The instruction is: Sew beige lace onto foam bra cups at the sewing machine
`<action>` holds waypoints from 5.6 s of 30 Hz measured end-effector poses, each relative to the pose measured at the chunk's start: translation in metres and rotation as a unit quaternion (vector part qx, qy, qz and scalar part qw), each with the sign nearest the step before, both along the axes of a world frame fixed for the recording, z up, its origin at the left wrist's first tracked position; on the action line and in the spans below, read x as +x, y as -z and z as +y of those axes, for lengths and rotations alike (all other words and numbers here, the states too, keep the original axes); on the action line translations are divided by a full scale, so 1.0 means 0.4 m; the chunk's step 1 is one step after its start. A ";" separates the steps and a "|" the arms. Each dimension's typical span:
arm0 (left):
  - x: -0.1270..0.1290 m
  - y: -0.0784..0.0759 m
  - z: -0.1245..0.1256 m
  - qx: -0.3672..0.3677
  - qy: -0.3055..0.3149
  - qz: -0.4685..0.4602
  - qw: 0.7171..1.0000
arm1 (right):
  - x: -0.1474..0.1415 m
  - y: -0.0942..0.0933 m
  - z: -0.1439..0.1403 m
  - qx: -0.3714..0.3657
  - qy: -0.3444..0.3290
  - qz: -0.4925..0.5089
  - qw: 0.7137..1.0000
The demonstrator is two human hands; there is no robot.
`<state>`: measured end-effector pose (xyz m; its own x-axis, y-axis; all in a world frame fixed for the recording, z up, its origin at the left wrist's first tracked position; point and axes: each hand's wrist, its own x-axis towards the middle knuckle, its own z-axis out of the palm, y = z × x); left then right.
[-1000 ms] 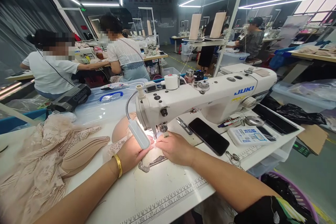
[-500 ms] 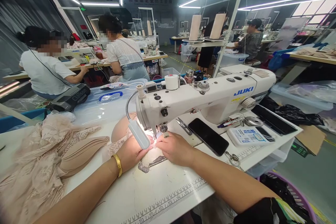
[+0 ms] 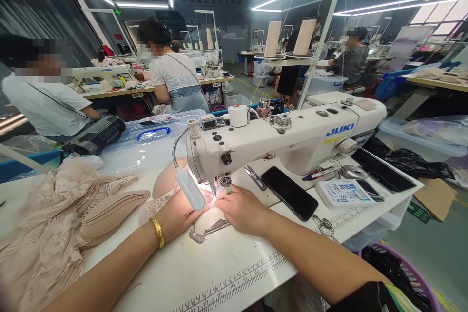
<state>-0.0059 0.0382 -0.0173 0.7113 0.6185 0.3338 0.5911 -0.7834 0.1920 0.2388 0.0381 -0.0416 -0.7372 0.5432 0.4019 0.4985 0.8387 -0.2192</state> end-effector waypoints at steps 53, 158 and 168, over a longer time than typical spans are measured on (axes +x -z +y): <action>-0.126 -0.004 -0.227 -0.034 -0.108 -0.105 0.988 | -0.146 -0.075 -0.174 -0.610 0.006 0.414 0.675; 0.127 -0.053 -0.181 -0.213 -0.105 -0.025 0.971 | 0.025 -0.014 0.035 -0.049 -0.007 0.013 0.999; 0.147 -0.057 -0.191 -0.228 -0.124 -0.007 0.966 | 0.028 -0.007 0.035 -0.043 0.017 0.004 0.999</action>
<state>0.0527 -0.0384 0.0054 0.5198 0.8543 -0.0056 0.7445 -0.4497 0.4934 0.2501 0.0521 -0.0387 -0.7142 0.6016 0.3578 0.5250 0.7985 -0.2945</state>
